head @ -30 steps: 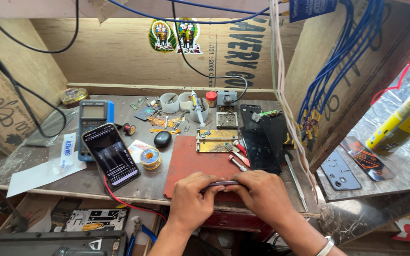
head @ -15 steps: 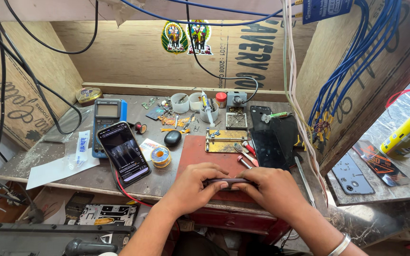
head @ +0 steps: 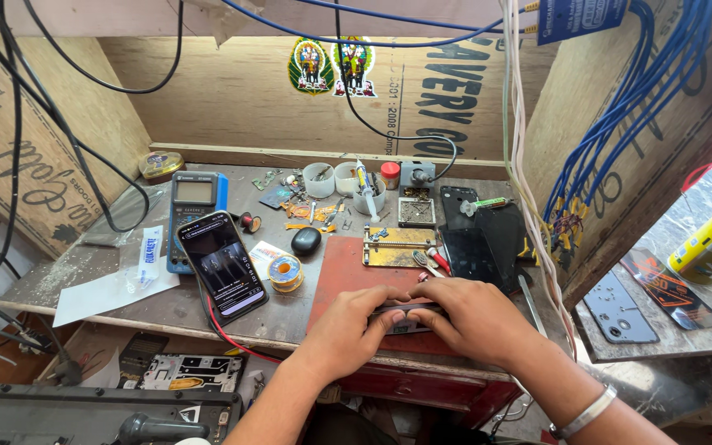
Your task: The person repeatedly opens and closes a smartphone, pressing the edges to seat the back cover. They connect a charging cable, check the screen, and continue adjusting the casing. The phone is handled one at a time on a cluttered workbench.
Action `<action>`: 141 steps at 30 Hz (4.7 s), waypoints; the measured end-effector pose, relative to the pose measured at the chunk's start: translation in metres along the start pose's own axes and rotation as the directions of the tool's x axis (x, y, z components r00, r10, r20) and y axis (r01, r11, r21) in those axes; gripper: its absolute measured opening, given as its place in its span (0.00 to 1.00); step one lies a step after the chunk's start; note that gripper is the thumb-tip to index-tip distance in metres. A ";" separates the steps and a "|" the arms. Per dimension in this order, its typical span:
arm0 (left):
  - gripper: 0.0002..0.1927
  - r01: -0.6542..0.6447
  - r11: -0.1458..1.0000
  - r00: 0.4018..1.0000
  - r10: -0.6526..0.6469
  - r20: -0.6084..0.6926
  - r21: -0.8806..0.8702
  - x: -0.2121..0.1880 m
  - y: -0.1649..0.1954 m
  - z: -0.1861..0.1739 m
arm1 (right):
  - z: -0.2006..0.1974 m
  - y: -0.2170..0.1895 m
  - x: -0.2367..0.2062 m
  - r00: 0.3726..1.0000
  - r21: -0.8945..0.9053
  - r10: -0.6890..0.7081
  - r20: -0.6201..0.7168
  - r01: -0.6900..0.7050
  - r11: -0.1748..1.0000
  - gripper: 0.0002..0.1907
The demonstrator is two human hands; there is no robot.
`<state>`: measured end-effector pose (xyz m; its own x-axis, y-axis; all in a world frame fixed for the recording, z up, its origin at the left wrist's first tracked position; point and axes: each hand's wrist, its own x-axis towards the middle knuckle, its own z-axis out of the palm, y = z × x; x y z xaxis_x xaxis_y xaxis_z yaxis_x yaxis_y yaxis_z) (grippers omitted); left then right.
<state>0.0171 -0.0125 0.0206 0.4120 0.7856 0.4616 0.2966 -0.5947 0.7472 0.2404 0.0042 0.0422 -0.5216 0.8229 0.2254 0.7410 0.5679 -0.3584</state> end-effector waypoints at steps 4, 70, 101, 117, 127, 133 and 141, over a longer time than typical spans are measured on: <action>0.11 0.087 0.996 0.996 -0.087 0.009 0.028 0.001 0.004 0.000 | -0.001 0.000 -0.002 0.994 0.014 -0.093 -0.050 0.094 0.995 0.23; 0.14 0.092 0.995 0.951 -0.078 -0.299 0.033 -0.009 -0.016 0.019 | 0.012 0.006 0.003 0.998 -0.143 0.007 -0.058 -0.015 0.990 0.15; 0.36 0.138 0.433 0.963 -0.269 0.019 -0.891 -0.018 -0.046 0.016 | 0.022 -0.085 -0.070 0.787 0.331 0.158 -0.596 0.062 0.942 0.21; 0.34 0.226 0.369 0.948 -0.295 0.117 -0.901 -0.019 -0.026 0.007 | -0.013 -0.112 -0.059 0.811 0.455 0.291 -0.507 -0.035 0.890 0.22; 0.34 0.238 0.368 0.940 -0.319 0.119 -0.899 -0.018 -0.025 0.007 | -0.010 -0.107 -0.059 0.817 0.431 0.276 -0.506 -0.038 0.901 0.21; 0.35 0.245 0.377 0.935 -0.334 0.116 -0.893 -0.018 -0.027 0.007 | -0.009 -0.106 -0.059 0.813 0.419 0.285 -0.508 -0.055 0.906 0.21; 0.36 0.240 0.430 0.912 -0.408 0.049 -0.871 -0.020 -0.033 0.007 | -0.001 -0.092 -0.061 0.831 0.415 0.297 -0.471 -0.088 0.906 0.19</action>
<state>0.0052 -0.0097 -0.0170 0.2973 0.9503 0.0925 -0.5237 0.0813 0.8480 0.2045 -0.0986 0.0620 -0.0146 0.8616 0.5074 0.5415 0.4334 -0.7204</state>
